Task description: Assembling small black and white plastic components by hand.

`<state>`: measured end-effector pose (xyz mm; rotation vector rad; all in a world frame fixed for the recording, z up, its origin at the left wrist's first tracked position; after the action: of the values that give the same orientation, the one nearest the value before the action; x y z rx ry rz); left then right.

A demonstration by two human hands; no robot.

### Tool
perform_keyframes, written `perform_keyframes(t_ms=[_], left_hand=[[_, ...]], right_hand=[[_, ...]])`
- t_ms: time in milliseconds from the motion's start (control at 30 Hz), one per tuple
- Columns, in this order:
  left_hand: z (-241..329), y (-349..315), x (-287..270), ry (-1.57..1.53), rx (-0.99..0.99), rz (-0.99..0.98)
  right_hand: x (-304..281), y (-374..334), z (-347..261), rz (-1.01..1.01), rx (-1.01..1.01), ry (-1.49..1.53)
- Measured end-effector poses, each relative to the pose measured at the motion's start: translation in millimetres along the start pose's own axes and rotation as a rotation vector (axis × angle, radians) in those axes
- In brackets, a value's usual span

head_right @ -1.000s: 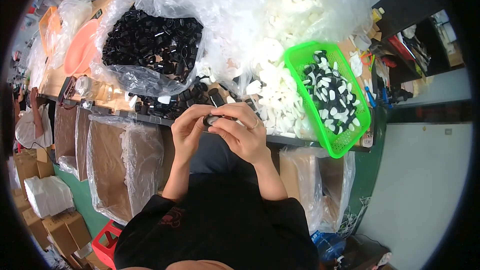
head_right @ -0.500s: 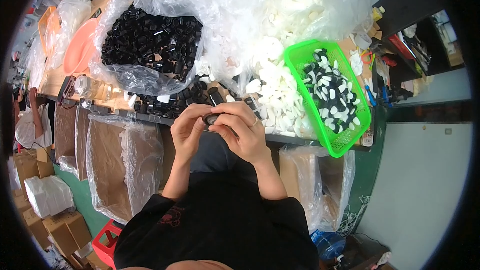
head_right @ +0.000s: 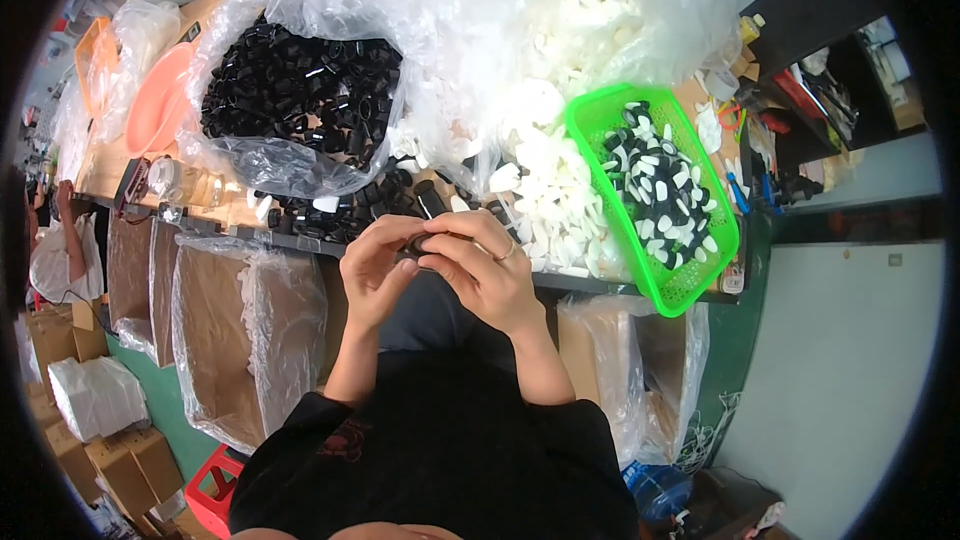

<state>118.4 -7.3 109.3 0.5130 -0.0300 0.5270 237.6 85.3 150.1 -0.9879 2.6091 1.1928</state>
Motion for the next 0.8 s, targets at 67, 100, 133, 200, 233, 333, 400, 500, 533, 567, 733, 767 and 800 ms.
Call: perform_keyframes(t_ms=[67, 100, 133, 200, 233, 333, 400, 500, 533, 567, 733, 767, 800], left_hand=[[-0.8, 1.2, -0.8, 0.041, -0.011, -0.006], [-1.6, 1.3, -1.0, 0.084, -0.021, -0.012], [-3.2, 1.0, -1.0, 0.081, -0.022, -0.014], [-7.6, 0.1, -1.2, 0.133, -0.035, -0.018], [-7.6, 1.2, -1.7, 0.131, -0.037, -0.020], [-2.0, 5.7, -1.4, 0.255, 0.062, -0.058], [-1.2, 5.9, -3.1, 0.314, 0.092, -0.055], [-0.1, 5.8, -5.2, 0.393, 0.105, -0.081], [-0.7, 4.4, -7.0, 0.423, 0.091, -0.092], [-2.5, 2.8, -10.4, 0.424, 0.080, -0.076], [-6.5, -4.3, -32.7, 0.467, -0.049, 0.053], [-6.5, -5.6, -36.5, 0.490, -0.069, 0.075], [-6.7, -7.0, -39.4, 0.513, -0.088, 0.096]], right_hand=[[0.1, -0.8, 1.0, -0.003, 0.008, 0.009], [-0.3, -1.3, 1.6, -0.003, 0.010, 0.007], [0.0, -2.0, 2.7, -0.017, 0.007, 0.002], [0.5, -3.2, 5.2, -0.030, 0.007, -0.007], [0.5, -3.7, 5.9, -0.016, 0.007, 0.025], [2.2, -6.5, 11.9, -0.004, 0.003, 0.064], [2.3, -9.1, 14.3, -0.007, 0.000, 0.070], [5.0, -14.1, 29.7, -0.051, 0.171, 0.158], [4.6, -13.0, 30.3, -0.052, 0.172, 0.156], [6.1, -11.9, 33.1, -0.088, 0.220, 0.199], [-30.5, -35.0, 105.8, 0.141, 0.577, 0.023], [-33.9, -36.8, 119.6, 0.164, 0.643, -0.114], [-29.6, -35.3, 128.8, 0.165, 0.643, -0.112]])
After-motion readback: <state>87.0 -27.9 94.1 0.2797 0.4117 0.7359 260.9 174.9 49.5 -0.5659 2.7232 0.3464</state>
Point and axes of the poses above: each hand's wrist, its own y-axis towards the middle knuckle, its own x-axis out of the palm, z = x × y, the point moved 6 cm from there along y, towards the middle knuckle, and after that the axes turned 2 degrees about x, right-handed, at the moved point
